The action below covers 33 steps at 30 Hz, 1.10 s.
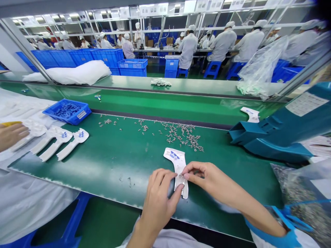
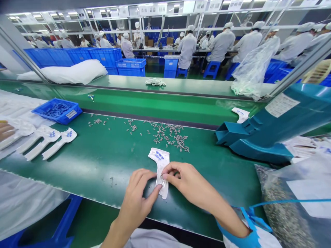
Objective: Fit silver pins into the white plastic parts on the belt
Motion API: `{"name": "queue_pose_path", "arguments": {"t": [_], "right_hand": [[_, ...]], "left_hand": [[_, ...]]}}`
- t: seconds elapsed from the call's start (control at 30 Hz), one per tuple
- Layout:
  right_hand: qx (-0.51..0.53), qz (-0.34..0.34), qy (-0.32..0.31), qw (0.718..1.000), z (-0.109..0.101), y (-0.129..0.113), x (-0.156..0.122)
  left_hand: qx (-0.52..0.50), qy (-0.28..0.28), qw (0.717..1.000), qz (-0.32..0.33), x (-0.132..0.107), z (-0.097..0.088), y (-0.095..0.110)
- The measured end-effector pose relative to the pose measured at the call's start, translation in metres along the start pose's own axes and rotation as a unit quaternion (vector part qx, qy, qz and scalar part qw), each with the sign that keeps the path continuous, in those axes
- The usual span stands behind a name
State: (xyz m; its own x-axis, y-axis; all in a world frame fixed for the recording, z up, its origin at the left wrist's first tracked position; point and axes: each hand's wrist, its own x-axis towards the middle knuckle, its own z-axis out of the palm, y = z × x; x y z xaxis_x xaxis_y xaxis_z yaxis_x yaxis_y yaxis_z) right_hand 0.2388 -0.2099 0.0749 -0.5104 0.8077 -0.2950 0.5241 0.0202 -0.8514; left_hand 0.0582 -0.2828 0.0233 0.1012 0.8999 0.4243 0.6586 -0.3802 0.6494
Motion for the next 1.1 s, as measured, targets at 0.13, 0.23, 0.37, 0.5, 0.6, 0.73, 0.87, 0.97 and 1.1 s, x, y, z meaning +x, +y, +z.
{"name": "queue_pose_path", "arguments": {"t": [0.13, 0.23, 0.37, 0.5, 0.6, 0.73, 0.87, 0.97, 1.1], "right_hand": [[-0.125, 0.026, 0.025, 0.992, -0.005, 0.003, -0.002], [-0.153, 0.026, 0.011, 0.988, -0.004, 0.003, -0.001], [-0.145, 0.025, -0.014, 0.989, -0.002, 0.000, 0.004], [-0.180, 0.019, -0.012, 0.983, -0.002, -0.005, 0.008], [-0.212, 0.029, -0.008, 0.977, -0.002, -0.012, 0.009], [-0.240, 0.046, -0.015, 0.970, -0.001, -0.013, 0.013], [-0.215, 0.035, -0.006, 0.976, -0.002, -0.001, 0.018], [-0.096, 0.026, -0.018, 0.995, -0.001, 0.005, 0.018], [0.177, 0.098, 0.007, 0.979, 0.011, 0.005, 0.014]], "left_hand": [[0.054, -0.077, 0.995, -0.017, 0.001, 0.003, -0.001], [0.079, -0.101, 0.992, -0.015, 0.000, 0.005, -0.002], [0.087, -0.106, 0.990, -0.018, 0.000, 0.006, -0.002], [0.088, -0.104, 0.991, -0.018, 0.001, 0.005, -0.002], [0.086, -0.105, 0.991, -0.018, 0.001, 0.004, -0.002], [0.080, -0.107, 0.991, -0.024, 0.001, 0.004, -0.002], [0.079, -0.109, 0.991, -0.024, 0.002, 0.004, -0.001], [0.074, -0.101, 0.992, -0.029, 0.002, 0.005, -0.003], [0.066, -0.071, 0.994, -0.044, 0.001, 0.004, -0.007]]}}
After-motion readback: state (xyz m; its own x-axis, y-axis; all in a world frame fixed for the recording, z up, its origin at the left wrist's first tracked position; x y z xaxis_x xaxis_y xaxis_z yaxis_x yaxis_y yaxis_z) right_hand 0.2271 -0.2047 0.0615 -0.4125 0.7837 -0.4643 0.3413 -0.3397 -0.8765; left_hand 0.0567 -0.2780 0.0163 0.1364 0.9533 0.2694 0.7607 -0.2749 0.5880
